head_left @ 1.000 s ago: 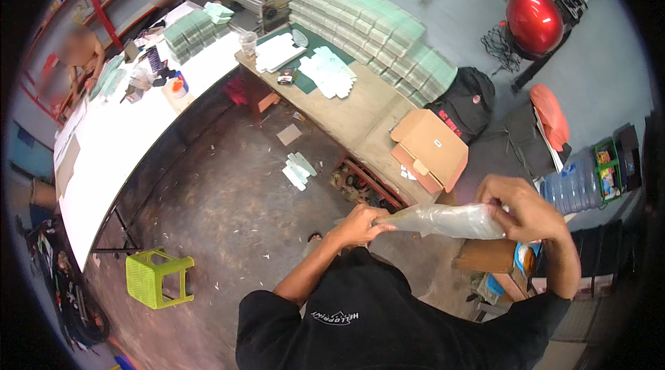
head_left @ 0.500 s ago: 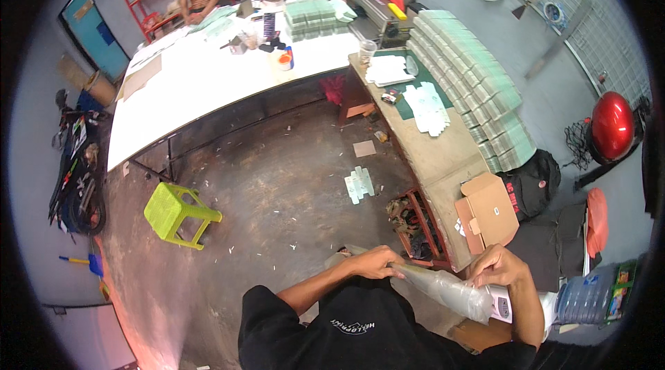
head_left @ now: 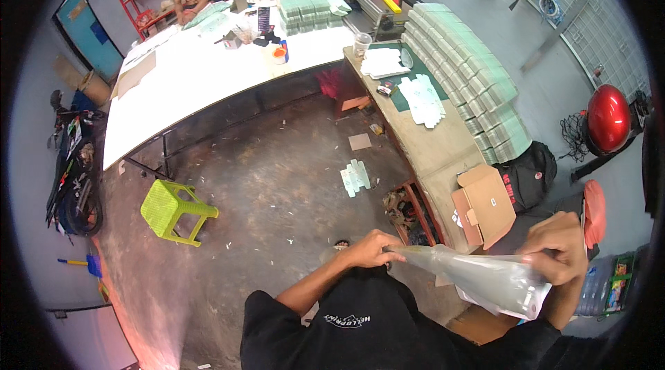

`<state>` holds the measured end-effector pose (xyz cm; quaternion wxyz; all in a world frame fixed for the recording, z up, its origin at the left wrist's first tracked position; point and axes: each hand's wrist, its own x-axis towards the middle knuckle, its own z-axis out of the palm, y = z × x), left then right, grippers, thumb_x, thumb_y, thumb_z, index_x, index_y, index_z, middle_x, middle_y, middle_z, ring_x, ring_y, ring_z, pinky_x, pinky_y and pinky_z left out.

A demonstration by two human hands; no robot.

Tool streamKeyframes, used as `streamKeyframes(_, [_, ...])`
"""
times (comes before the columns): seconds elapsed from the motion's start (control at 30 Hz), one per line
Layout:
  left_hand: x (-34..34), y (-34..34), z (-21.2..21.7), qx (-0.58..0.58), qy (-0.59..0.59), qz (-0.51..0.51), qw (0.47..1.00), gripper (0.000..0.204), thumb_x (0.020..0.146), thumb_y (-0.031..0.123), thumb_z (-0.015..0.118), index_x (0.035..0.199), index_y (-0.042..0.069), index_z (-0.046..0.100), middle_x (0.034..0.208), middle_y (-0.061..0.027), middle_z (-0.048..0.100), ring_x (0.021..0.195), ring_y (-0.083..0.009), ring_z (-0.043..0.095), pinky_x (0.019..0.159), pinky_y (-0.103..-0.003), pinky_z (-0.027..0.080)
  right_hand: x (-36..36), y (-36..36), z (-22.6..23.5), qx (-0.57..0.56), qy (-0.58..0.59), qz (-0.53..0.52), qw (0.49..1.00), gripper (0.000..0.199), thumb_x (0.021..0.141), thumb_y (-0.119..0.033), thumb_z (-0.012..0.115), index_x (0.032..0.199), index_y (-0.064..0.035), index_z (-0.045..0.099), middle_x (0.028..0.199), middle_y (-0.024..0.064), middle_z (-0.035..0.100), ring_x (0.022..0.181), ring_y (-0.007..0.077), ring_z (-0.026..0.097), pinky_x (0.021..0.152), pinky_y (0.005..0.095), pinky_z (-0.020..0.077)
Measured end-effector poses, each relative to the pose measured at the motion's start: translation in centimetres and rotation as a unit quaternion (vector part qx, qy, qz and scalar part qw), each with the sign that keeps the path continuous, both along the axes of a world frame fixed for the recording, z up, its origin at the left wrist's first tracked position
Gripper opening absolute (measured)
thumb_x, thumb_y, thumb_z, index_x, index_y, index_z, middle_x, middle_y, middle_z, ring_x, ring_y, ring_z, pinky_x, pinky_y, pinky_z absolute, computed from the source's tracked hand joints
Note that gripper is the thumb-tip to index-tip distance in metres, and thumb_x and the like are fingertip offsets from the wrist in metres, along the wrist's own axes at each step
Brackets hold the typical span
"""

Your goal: The person wraps a stack of light green rectangular items in clear plastic film using a handheld tape dispenser. They smooth the film, apply tape along the edges, and rotate the bundle to secure it. The wrapped package is then lifted and placed onto a stack of similar packages. The person then handles a clear plastic bag and a small dark rectangular object on the table.

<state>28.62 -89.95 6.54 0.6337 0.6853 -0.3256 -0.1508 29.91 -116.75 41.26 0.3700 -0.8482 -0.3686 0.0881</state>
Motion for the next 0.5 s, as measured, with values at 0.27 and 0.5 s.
streamKeyframes(0.27, [1.2,-2.4,-0.8,-0.036,0.019,-0.045,0.998,0.030,0.087,0.022,0.079,0.103,-0.003,0.074,0.094,-0.0198,0.074,0.081,-0.0313,0.072,0.075,-0.040,0.054,0.6,-2.8,-5.0,-0.024,0.101,-0.044,0.994,0.027,0.084,-0.026,0.074,0.069,-0.0048,0.067,0.063,0.0090,0.066,0.054,0.0187,0.065,0.050,0.0311,0.0472])
streamKeyframes(0.5, [1.3,-3.9,-3.1,0.026,0.050,-0.064,0.996,0.030,0.090,0.027,0.076,0.102,-0.001,0.074,0.091,-0.0198,0.073,0.080,-0.0339,0.071,0.075,-0.040,0.054,-0.7,-5.8,-7.7,-0.005,0.063,-0.188,0.980,0.019,0.088,-0.020,0.073,0.080,-0.0028,0.070,0.069,0.0046,0.067,0.058,0.0143,0.061,0.057,0.0324,0.0485])
